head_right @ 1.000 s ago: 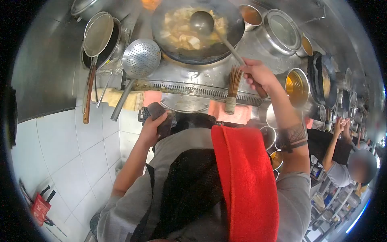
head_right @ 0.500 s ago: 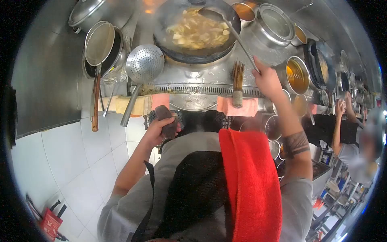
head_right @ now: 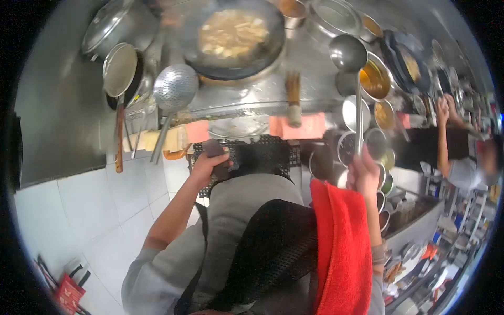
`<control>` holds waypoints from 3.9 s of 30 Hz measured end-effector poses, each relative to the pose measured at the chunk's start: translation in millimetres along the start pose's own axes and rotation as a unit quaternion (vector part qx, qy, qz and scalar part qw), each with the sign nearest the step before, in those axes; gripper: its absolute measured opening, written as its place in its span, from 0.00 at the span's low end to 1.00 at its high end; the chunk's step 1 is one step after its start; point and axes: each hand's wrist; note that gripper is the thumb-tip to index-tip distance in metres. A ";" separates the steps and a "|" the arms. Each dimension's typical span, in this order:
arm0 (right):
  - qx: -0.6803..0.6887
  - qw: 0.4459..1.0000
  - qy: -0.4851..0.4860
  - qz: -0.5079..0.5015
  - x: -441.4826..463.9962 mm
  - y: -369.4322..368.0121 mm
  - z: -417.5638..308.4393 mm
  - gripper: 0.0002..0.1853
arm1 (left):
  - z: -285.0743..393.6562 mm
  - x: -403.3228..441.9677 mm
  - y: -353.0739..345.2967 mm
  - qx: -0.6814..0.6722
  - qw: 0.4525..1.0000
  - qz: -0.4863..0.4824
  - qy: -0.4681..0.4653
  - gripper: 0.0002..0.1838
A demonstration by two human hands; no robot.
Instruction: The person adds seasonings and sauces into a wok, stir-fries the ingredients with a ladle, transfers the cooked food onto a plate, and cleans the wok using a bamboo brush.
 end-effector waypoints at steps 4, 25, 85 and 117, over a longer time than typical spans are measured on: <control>-0.197 0.977 0.010 0.080 -32.4 119.7 80.0 0.29 | -27.5 7.3 -48.0 0.019 0.997 -0.052 0.052 0.17; 0.114 0.985 -0.127 -0.020 -29.2 159.2 75.8 0.31 | -94.2 -8.0 -118.4 0.053 0.998 0.019 0.036 0.14; -0.210 0.938 -0.004 -0.275 182.1 -263.4 -46.5 0.30 | 170.1 234.9 -27.0 -0.187 0.977 0.099 0.012 0.07; -0.447 0.862 0.229 -0.061 176.2 -202.6 -42.9 0.29 | 174.2 257.9 -27.8 -0.183 0.976 0.066 0.095 0.07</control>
Point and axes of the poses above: each hand's wrist, its own x-axis towards the middle knuckle, its own y-axis out of the back of the hand, z = x × y, and after that the axes turned 4 degrees about -z, right-handed
